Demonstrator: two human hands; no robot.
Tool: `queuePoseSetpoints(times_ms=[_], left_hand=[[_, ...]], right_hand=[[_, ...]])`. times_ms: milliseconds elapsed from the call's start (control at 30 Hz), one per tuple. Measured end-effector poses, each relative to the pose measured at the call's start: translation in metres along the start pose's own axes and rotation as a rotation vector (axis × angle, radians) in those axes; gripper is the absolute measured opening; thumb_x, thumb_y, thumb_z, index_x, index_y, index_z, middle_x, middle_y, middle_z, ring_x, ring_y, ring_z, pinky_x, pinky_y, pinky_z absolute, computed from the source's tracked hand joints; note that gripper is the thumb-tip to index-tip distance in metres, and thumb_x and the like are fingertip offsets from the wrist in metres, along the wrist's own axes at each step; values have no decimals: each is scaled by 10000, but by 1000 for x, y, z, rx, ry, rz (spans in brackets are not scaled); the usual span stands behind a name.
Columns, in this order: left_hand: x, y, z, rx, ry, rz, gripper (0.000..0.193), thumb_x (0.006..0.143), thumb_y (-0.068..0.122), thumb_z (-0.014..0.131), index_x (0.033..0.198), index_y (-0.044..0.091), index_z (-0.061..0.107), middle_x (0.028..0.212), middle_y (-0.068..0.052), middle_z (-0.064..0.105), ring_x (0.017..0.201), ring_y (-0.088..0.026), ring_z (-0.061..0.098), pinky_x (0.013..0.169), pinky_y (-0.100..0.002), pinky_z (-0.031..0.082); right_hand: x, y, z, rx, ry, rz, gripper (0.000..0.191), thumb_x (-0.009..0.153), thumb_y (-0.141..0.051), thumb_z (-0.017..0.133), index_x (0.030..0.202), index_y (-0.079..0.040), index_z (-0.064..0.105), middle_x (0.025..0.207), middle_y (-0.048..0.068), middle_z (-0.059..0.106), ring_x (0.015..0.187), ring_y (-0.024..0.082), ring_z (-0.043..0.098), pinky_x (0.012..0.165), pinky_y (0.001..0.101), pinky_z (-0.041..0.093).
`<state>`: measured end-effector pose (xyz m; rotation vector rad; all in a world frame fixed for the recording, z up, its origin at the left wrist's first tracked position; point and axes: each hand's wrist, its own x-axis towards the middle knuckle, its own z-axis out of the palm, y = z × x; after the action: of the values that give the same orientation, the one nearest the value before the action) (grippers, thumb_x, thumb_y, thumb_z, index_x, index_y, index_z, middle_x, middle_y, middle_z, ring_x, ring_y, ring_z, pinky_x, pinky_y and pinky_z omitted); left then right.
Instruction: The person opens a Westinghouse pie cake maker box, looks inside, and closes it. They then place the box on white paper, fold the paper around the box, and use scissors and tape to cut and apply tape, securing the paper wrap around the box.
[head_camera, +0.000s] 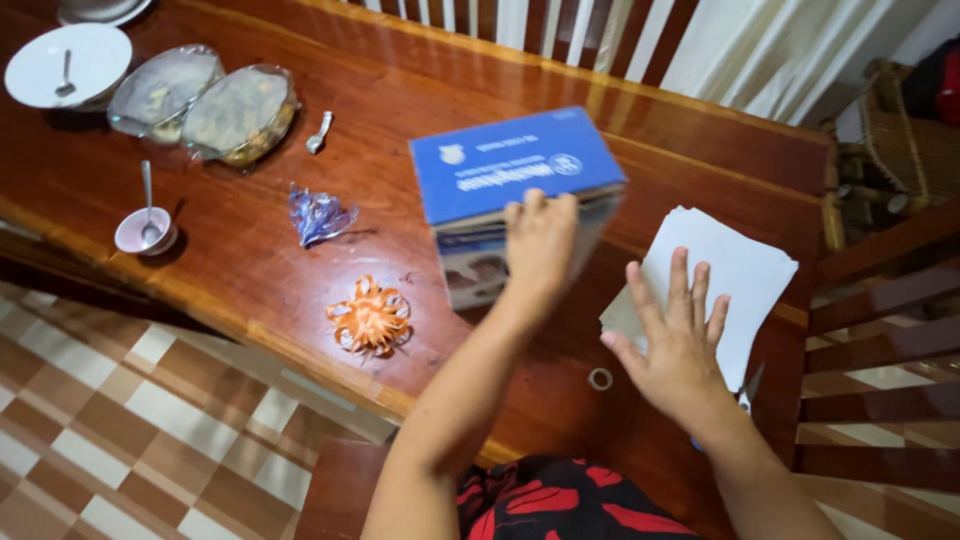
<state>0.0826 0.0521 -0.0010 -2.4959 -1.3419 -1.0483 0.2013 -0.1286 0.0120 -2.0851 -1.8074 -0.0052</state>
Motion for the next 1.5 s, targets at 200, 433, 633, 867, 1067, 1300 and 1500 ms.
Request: queuePoseSetpoints(times_ms=[200,433,633,867,1067,1300,1500], left_hand=[[-34,66,-33,-114,-45,176,76,798,162,649,816,102,691,833,-48,665,998,-255,578,893,-434,396],[-32,74,-79,98,-54,199,527,856,210,604,1351,32,639,1208,-127,674,1287,-260,489,1140,-477,304],[19,-21,-80,100,-6,104,531,933,261,628,1457,218,556,1557,-54,518,1572,-285,251,1219,-676,194],[20,-104,-64,-61,-428,-174,807,884,682,613,1476,150,477,1584,-327,226,1487,-462,118,1083,-749,36],[11,-101,-56,-198,-540,-201,471,927,638,531,1195,325,760,1623,-230,303,1516,-494,149,1176,-698,52],[-1,-91,-47,-682,-207,-331,248,935,347,628,990,107,662,1447,-151,611,1427,-347,476,1118,-550,366],[-18,-127,-60,-1334,10,-391,230,752,11,585,970,71,548,1440,-220,454,1442,-301,436,1111,-333,394]], right_hand=[[11,10,7,-15,-18,5,761,872,-403,707,1521,-193,370,1713,240,-22,1561,502,-28,1154,748,17],[5,15,7,66,27,30,849,776,-276,729,1541,-161,380,1692,257,4,1546,515,-5,1162,732,38],[10,9,8,52,51,13,684,880,-324,666,1524,-268,441,1686,240,57,1537,508,40,1162,715,67],[30,1,12,159,94,-83,339,1025,-301,521,1344,-301,637,1732,179,109,1587,475,75,1215,678,64],[64,8,15,127,113,-111,460,1036,-315,509,1489,-240,540,1713,222,83,1554,497,65,1178,703,48],[94,62,1,231,271,110,570,1045,-377,489,1589,-214,443,1720,253,72,1592,502,62,1225,678,57],[110,100,-14,6,-22,432,459,968,-469,668,1320,-177,697,1695,229,58,1552,502,-17,1195,674,1]])
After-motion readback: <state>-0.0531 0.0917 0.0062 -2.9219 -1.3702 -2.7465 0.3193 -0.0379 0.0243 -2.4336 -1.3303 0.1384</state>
